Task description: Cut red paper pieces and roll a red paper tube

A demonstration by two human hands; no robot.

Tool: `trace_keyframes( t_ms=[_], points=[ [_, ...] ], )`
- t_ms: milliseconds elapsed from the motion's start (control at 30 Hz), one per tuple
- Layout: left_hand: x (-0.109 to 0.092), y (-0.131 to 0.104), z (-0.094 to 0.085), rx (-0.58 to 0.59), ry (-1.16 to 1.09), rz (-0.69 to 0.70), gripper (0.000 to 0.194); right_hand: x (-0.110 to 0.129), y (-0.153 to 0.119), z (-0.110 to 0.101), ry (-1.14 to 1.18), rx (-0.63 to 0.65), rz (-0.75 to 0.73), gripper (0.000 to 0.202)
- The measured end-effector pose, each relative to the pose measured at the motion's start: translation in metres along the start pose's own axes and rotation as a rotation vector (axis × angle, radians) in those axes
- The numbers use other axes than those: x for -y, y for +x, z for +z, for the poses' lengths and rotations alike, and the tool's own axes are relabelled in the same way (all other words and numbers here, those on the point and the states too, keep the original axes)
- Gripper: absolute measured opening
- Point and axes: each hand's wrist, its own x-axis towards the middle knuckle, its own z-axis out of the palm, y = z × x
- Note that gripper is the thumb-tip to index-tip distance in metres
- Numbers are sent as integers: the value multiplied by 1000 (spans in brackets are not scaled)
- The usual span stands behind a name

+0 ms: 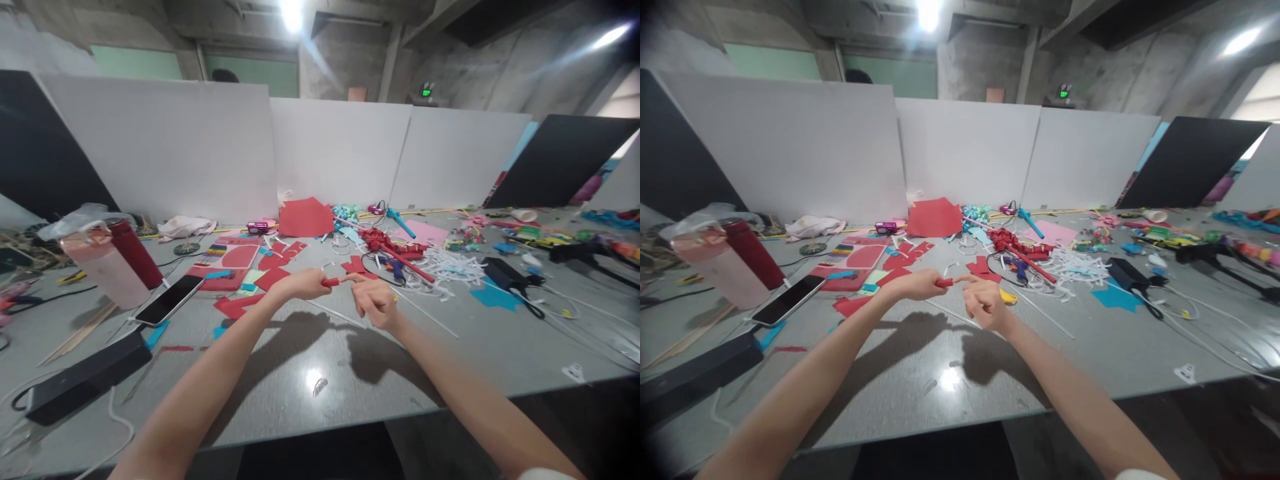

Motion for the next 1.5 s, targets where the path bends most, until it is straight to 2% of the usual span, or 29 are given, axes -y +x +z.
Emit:
trace_keyframes(
  t_ms=[167, 367, 467, 533, 667, 833, 1033, 1133, 1200, 1267, 1400, 1500],
  points=[
    [-2, -3, -1, 43, -64, 32, 28, -4, -2, -2, -59, 98, -30, 61],
    [-2, -10, -3, 216, -125, 130, 34, 2, -2, 5, -152, 394, -108, 47],
    [-1, -7, 2, 203, -71, 155, 34, 8, 1, 11, -186, 454, -137, 42],
    [-1, -4, 5, 138, -17, 166, 33, 10, 2, 12, -193, 462, -130, 42],
    [-3, -2, 10, -57, 102, 142, 30, 6, -1, 6, -84, 374, -51, 51],
    [-8, -2, 16, -239, 281, 142, 24, -2, -8, 4, 83, 214, 159, 61],
    [-11, 0, 21, -310, 471, 135, 31, -3, 4, 7, 496, -88, 409, 63],
    [-10, 1, 22, -306, 445, 151, 31, -3, 8, 6, 587, -132, 457, 62],
    [-8, 1, 21, -265, 379, 147, 30, -2, 5, 3, 532, -70, 436, 61],
    [-6, 0, 19, -187, 281, 128, 26, -1, 1, 2, 366, 75, 359, 59],
    [-1, -4, 8, -22, 119, 129, 24, 3, -3, 5, -79, 428, 10, 48],
    [1, -8, 1, 79, 41, 198, 28, 1, -5, 12, -318, 531, -232, 38]
  ],
)
